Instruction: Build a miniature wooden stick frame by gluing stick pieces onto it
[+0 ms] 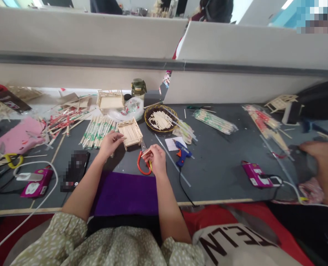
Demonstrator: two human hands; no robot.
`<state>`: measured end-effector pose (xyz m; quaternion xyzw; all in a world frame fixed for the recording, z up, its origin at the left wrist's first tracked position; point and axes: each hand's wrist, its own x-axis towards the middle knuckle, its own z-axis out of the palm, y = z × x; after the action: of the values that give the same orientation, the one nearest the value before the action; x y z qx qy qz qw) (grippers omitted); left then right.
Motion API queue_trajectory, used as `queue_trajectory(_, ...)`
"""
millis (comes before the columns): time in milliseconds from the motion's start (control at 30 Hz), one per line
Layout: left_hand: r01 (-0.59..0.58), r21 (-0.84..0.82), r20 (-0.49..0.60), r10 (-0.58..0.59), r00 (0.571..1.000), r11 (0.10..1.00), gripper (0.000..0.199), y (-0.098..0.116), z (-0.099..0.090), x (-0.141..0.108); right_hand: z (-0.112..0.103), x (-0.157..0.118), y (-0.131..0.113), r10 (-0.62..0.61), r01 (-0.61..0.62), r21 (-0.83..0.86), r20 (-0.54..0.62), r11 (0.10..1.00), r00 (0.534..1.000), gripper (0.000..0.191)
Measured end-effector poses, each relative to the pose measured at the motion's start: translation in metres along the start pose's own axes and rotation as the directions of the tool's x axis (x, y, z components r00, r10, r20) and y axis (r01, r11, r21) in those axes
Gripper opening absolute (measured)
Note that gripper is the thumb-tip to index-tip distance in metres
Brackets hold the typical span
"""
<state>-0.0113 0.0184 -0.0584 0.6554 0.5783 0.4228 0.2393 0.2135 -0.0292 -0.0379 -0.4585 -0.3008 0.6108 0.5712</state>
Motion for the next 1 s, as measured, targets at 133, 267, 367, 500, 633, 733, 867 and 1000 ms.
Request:
queue_trajectory(133,-0.036,0.084,0.114,0.026,0.993,0.996,0.008,0.011,0.003,0.013,-0.002,-0.003,0.001,0.077,-0.070,-0.074,0.108,0.995,0.991,0.039)
queue_trajectory(267,-0.056,0.120,0.177,0.034,0.984,0.991,0.009,0.014,0.005,0.024,-0.002,-0.004,0.001,0.095,-0.074,-0.134,0.163,0.988,0.982,0.037)
queue_trajectory(367,-0.069,0.125,0.214,0.041,0.976,0.990,0.013,0.014,0.007,0.033,-0.001,-0.002,-0.002,0.100,-0.074,-0.146,0.181,0.987,0.978,0.038)
queue_trajectory(500,-0.111,0.130,0.279,0.071,0.958,0.985,0.011,0.016,0.012,0.039,-0.004,0.000,-0.009,0.139,-0.098,-0.205,0.194,0.974,0.971,0.041)
queue_trajectory(633,-0.110,0.090,0.241,0.086,0.967,0.990,0.018,0.016,0.016,0.040,-0.010,0.001,-0.014,0.142,-0.092,-0.238,0.200,0.967,0.969,0.041)
queue_trajectory(733,-0.054,-0.004,0.113,0.054,0.992,0.999,0.012,0.017,0.014,0.041,-0.017,0.001,-0.019,0.123,-0.064,-0.254,0.223,0.965,0.967,0.039)
queue_trajectory(867,-0.031,-0.037,-0.027,0.030,0.999,0.999,0.018,0.039,0.000,0.024,-0.022,-0.002,-0.030,0.062,0.012,-0.293,0.240,0.956,0.969,0.036)
queue_trajectory(1000,-0.127,-0.208,-0.003,0.130,0.992,0.970,0.018,0.083,-0.014,-0.022,-0.014,-0.012,-0.044,0.037,0.119,-0.420,0.345,0.900,0.938,0.030)
